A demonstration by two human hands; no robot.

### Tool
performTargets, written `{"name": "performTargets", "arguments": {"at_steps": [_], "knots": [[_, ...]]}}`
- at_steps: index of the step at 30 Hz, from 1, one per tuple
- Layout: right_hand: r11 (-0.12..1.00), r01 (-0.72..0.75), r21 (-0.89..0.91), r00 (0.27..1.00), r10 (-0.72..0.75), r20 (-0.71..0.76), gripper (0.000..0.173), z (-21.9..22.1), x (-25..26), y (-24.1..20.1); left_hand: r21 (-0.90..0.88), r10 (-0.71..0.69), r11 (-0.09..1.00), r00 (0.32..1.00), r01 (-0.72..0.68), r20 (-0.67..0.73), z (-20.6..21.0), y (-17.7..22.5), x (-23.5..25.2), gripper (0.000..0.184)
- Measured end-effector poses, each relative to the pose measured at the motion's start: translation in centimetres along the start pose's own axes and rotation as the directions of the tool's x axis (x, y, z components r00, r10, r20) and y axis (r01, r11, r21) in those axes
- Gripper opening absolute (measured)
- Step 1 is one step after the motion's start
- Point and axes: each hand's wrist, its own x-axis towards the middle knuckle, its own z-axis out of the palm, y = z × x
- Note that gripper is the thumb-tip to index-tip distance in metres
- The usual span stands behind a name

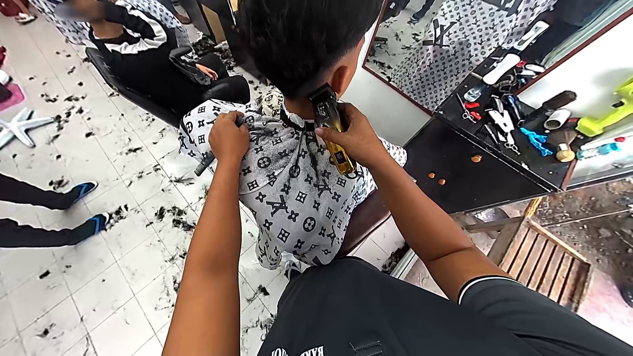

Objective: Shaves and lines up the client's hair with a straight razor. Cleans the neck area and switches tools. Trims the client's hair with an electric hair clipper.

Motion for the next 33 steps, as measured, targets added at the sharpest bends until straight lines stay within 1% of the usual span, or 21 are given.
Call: {"name": "performTargets", "arguments": {"at_steps": [3,4,7,8,11,12,13,14,16,17,18,20,22,23,26,27,28,30,31,32,33], "knots": [[0.99,0.09,-0.105,0.995,-0.093,-0.03,0.071,0.2,0.1,-0.4,-0.018,0.016,1.0,1.0,-0.016,0.001,-0.1,0.1,-0.2,0.036],[0.989,0.084,-0.119,0.996,-0.087,-0.025,0.071,0.1,0.1,-0.4,-0.017,0.019,1.0,1.0,-0.019,-0.003,-0.1,0.1,-0.2,0.036],[0.999,-0.006,-0.036,1.0,0.006,0.012,0.067,-0.3,0.0,0.0,-0.003,0.017,1.0,1.0,-0.017,-0.009,-0.1,-0.1,-0.1,0.035],[1.0,0.002,-0.023,1.0,-0.002,0.008,0.067,-0.3,0.0,-0.1,0.001,0.016,1.0,1.0,-0.016,-0.009,0.0,-0.1,-0.1,0.035],[0.993,0.11,-0.051,0.993,-0.112,-0.029,0.07,0.5,0.0,-0.6,-0.004,0.01,1.0,1.0,-0.01,0.002,0.0,0.1,-0.3,0.036],[0.992,0.121,-0.043,0.992,-0.122,-0.026,0.07,0.9,0.1,-0.5,-0.005,0.01,1.0,1.0,-0.01,0.002,-0.1,0.2,-0.4,0.036],[0.995,0.095,-0.005,0.995,-0.095,-0.014,0.07,1.3,0.0,-0.3,-0.006,0.008,1.0,1.0,-0.008,0.003,-0.1,0.2,-0.4,0.036],[0.997,0.034,0.068,0.999,-0.034,0.002,0.067,1.7,-0.2,0.1,-0.007,0.008,1.0,1.0,-0.008,0.001,-0.1,0.2,-0.4,0.035],[0.963,-0.111,0.247,0.994,0.102,0.051,0.061,2.3,-0.3,1.1,-0.003,0.009,1.0,1.0,-0.009,-0.007,0.0,0.1,-0.3,0.035],[0.952,-0.132,0.275,0.991,0.122,0.052,0.061,2.6,-0.2,1.4,0.002,0.008,1.0,1.0,-0.008,-0.008,0.0,0.1,-0.2,0.035],[0.963,-0.103,0.248,0.995,0.099,0.029,0.063,2.8,-0.2,1.4,0.004,0.006,1.0,1.0,-0.006,-0.003,0.0,0.1,-0.2,0.035],[0.996,0.009,0.083,0.999,-0.006,-0.041,0.069,3.2,-0.1,0.7,0.006,0.007,1.0,1.0,-0.007,0.005,0.0,0.1,-0.3,0.035],[0.999,0.046,-0.013,0.997,-0.047,-0.066,0.074,3.5,0.0,0.6,0.01,0.01,1.0,1.0,-0.01,0.003,0.0,0.1,-0.3,0.035],[1.0,0.022,0.009,0.998,-0.021,-0.057,0.074,3.5,-0.1,0.9,0.008,0.009,1.0,1.0,-0.009,0.0,0.0,0.1,-0.3,0.034],[0.967,-0.103,0.233,0.994,0.107,-0.003,0.067,3.7,-0.1,1.7,0.013,0.001,1.0,1.0,-0.001,0.001,0.0,0.0,-0.1,0.035],[0.964,-0.096,0.248,0.995,0.101,-0.008,0.066,3.8,0.0,1.7,0.014,-0.001,1.0,1.0,0.001,0.001,0.1,0.0,-0.1,0.035],[0.978,-0.055,0.203,0.998,0.062,-0.028,0.067,3.8,0.1,1.6,0.015,0.0,1.0,1.0,0.0,0.001,0.1,0.0,-0.1,0.035],[0.999,0.031,0.034,0.997,-0.028,-0.073,0.073,3.7,0.3,1.0,0.015,0.0,1.0,1.0,0.0,0.002,0.1,0.1,-0.1,0.035],[0.999,0.043,-0.008,0.996,-0.043,-0.077,0.075,3.6,0.3,0.9,0.014,0.0,1.0,1.0,0.0,0.003,0.1,0.1,-0.1,0.035],[1.0,0.027,0.009,0.997,-0.027,-0.067,0.074,3.4,0.3,1.1,0.01,0.004,1.0,1.0,-0.004,0.002,0.1,0.2,-0.1,0.035],[0.997,-0.004,0.079,0.999,0.008,-0.046,0.071,3.2,0.3,1.4,0.007,0.008,1.0,1.0,-0.008,-0.002,0.0,0.2,-0.1,0.035]]}}
